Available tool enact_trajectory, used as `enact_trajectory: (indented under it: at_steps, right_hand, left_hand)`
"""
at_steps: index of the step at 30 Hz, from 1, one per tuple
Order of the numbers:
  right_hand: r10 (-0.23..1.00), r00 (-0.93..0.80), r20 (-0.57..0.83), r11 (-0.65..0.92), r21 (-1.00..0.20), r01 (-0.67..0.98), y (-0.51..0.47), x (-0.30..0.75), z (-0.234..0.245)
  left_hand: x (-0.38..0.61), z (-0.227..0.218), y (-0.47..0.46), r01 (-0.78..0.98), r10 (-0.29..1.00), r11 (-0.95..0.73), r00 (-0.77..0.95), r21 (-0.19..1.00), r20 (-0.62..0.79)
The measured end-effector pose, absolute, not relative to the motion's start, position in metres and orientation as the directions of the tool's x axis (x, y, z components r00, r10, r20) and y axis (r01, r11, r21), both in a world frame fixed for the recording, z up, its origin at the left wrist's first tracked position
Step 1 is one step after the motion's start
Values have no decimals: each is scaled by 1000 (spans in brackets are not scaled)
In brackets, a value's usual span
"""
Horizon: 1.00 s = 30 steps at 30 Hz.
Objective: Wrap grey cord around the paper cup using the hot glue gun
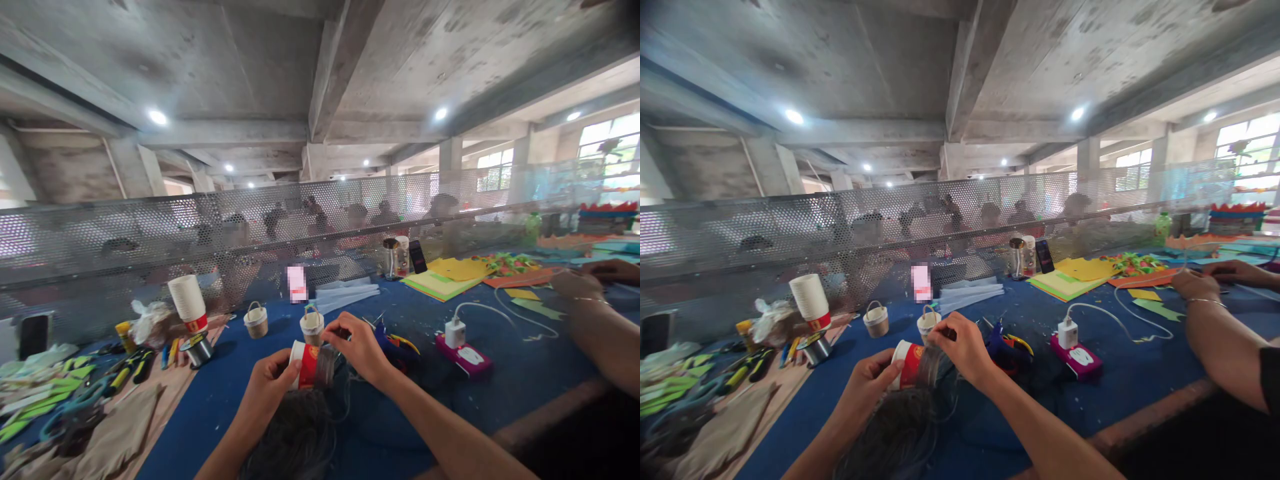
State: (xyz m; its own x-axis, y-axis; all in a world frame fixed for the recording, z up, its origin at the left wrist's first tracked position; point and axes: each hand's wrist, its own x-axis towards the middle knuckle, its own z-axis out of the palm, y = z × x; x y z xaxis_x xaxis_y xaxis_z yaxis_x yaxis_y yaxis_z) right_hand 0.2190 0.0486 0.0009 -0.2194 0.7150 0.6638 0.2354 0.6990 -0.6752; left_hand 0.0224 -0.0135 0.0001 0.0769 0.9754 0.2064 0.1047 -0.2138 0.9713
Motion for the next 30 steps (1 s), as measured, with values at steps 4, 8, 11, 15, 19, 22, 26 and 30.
enact_trajectory:
  at_steps: [4,8,11,15,19,22,26,30]
  right_hand:
    - [703,-207,681,711,-665,230,47,220,2]
    - [708,-199,678,706,-671,227,46,220,3]
    - [711,-199,675,703,-675,223,46,220,2]
    - [714,-213,667,700,-681,215,48,220,0]
    - [720,-219,658,694,-690,207,51,221,-3]
    - [736,-215,641,676,-710,196,52,221,-4]
    - [762,-219,609,645,-745,171,53,220,-4]
    - [784,-231,577,614,-775,148,53,221,-3]
  left_hand:
    - [21,0,-13,113,975,-218,74,969,210]
    - [20,0,-13,129,977,-210,68,969,203]
    - [18,-2,-11,132,970,-238,75,962,230]
    - [19,-2,-12,107,969,-242,85,964,233]
    - [20,1,-14,109,968,-245,88,963,236]
    - [20,2,-15,134,965,-258,86,957,249]
    - [21,2,-15,136,961,-276,74,952,268]
    - [20,0,-14,142,954,-298,72,944,290]
